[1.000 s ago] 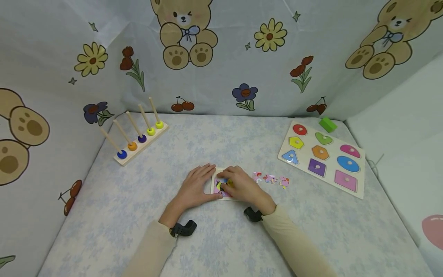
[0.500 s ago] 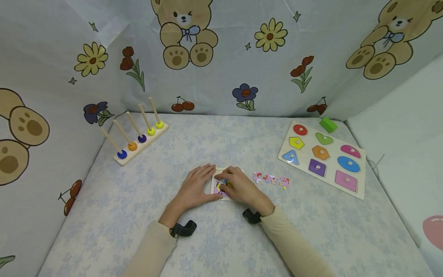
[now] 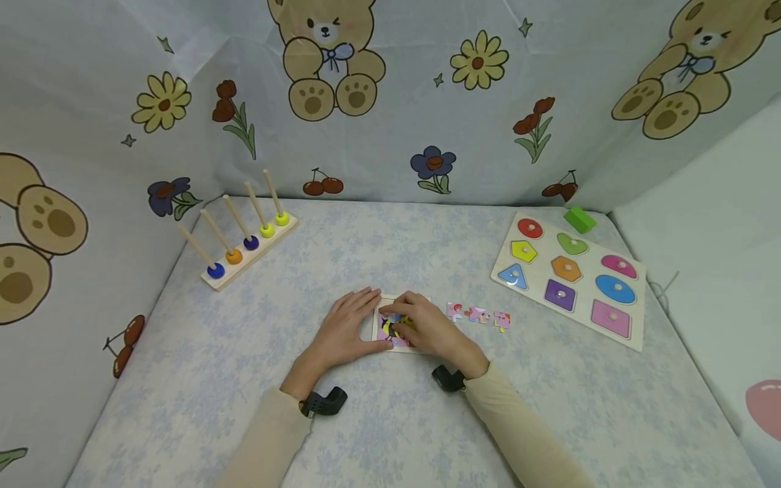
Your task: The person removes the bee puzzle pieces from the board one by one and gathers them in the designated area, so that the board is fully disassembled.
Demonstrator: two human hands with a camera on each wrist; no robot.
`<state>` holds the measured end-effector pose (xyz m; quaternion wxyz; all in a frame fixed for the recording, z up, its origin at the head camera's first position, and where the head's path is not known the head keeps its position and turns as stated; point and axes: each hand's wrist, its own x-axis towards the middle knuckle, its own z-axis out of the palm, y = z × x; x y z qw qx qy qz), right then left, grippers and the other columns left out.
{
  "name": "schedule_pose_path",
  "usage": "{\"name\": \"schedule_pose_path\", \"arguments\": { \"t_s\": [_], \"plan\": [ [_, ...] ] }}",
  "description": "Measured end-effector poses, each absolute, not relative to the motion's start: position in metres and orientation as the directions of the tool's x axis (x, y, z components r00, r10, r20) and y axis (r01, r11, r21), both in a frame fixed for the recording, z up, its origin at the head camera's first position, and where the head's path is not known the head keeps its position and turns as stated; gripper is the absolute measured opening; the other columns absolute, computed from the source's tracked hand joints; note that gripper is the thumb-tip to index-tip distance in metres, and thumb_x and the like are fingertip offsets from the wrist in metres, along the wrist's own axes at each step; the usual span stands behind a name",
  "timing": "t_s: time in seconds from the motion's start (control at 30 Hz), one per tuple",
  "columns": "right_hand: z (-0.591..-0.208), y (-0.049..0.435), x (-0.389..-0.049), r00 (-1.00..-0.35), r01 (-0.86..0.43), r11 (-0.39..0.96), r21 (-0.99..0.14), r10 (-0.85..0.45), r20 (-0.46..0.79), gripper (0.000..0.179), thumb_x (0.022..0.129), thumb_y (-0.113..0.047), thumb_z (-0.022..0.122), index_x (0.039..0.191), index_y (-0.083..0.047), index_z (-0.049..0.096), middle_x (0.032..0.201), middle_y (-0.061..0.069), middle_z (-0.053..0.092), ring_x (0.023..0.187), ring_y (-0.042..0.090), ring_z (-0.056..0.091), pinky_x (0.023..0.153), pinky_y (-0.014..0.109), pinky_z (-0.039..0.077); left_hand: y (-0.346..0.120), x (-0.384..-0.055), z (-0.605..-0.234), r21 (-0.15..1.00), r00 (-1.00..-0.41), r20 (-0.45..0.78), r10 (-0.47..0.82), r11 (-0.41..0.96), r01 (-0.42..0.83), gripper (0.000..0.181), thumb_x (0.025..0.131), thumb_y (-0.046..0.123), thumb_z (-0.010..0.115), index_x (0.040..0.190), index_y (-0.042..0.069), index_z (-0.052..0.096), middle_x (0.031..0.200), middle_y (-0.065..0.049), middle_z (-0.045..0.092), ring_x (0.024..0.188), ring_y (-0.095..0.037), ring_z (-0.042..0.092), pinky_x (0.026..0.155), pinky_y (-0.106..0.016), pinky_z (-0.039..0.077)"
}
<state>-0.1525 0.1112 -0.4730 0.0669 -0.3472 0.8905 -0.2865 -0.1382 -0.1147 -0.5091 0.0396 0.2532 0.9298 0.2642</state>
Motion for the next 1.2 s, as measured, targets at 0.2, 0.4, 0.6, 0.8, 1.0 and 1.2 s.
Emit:
{"name": "schedule_pose_path", "arguments": {
  "t_s": [0.2,0.4,0.6,0.8,1.0,1.2],
  "plan": [
    [-0.4707,0.1148,-0.1557,-0.722,-0.61,0.579,-0.54,-0.688,0.078,0.036,0.098,-0.006,0.07,0.134,-0.009,0.071,0.116,0.006,0.064,0.094,0.017,0.059,0.08,0.029,0.053,-0.1146,-0.1381,-0.5087,0.519,-0.868,0.053,0.493,0.729,0.446,0.099,0.087,0.064,0.072,0.161,0.008,0.036,0.168,-0.004,0.032,0.158,-0.026,0.024,0.129,-0.053,0.017],
    [-0.4702,0.1169,-0.1576,-0.714,-0.624,0.59,-0.512,-0.698,0.066,0.036,0.099,-0.008,0.07,0.134,-0.01,0.07,0.117,0.006,0.065,0.092,0.014,0.061,0.079,0.026,0.054,-0.1143,-0.1372,-0.508,0.525,-0.869,0.053,0.493,0.726,0.444,0.099,0.088,0.064,0.072,0.161,0.008,0.036,0.168,-0.005,0.032,0.158,-0.026,0.024,0.129,-0.053,0.017],
    [-0.4695,0.1162,-0.157,-0.687,-0.684,0.584,-0.438,-0.718,0.114,0.033,0.098,-0.009,0.071,0.131,-0.009,0.071,0.117,0.007,0.067,0.094,0.015,0.065,0.08,0.027,0.058,-0.1142,-0.1359,-0.5045,0.534,-0.869,0.047,0.493,0.723,0.439,0.099,0.088,0.063,0.073,0.161,0.008,0.035,0.168,-0.005,0.032,0.158,-0.026,0.023,0.129,-0.053,0.016],
    [-0.4704,0.1152,-0.1575,-0.657,-0.727,0.571,-0.38,-0.74,0.144,0.031,0.098,-0.007,0.071,0.129,-0.007,0.071,0.114,0.007,0.068,0.092,0.015,0.066,0.079,0.026,0.059,-0.1139,-0.1355,-0.5056,0.528,-0.872,0.057,0.486,0.726,0.439,0.099,0.087,0.062,0.074,0.161,0.009,0.035,0.168,-0.006,0.032,0.158,-0.027,0.024,0.129,-0.053,0.017],
    [-0.4708,0.1158,-0.1576,-0.675,-0.703,0.576,-0.416,-0.725,0.136,0.026,0.098,-0.005,0.07,0.123,-0.005,0.073,0.113,0.007,0.068,0.093,0.015,0.066,0.081,0.027,0.06,-0.1133,-0.1357,-0.5075,0.525,-0.874,0.06,0.482,0.729,0.438,0.099,0.087,0.063,0.074,0.161,0.008,0.035,0.168,-0.006,0.033,0.157,-0.027,0.026,0.129,-0.053,0.018],
    [-0.4691,0.1189,-0.1571,-0.692,-0.68,0.567,-0.465,-0.706,0.151,0.027,0.099,-0.005,0.069,0.125,-0.004,0.073,0.115,0.007,0.067,0.092,0.015,0.065,0.081,0.028,0.059,-0.1134,-0.1366,-0.5071,0.518,-0.873,0.052,0.485,0.735,0.439,0.099,0.088,0.063,0.073,0.162,0.009,0.035,0.168,-0.006,0.033,0.157,-0.027,0.025,0.129,-0.053,0.017]
  ]
}}
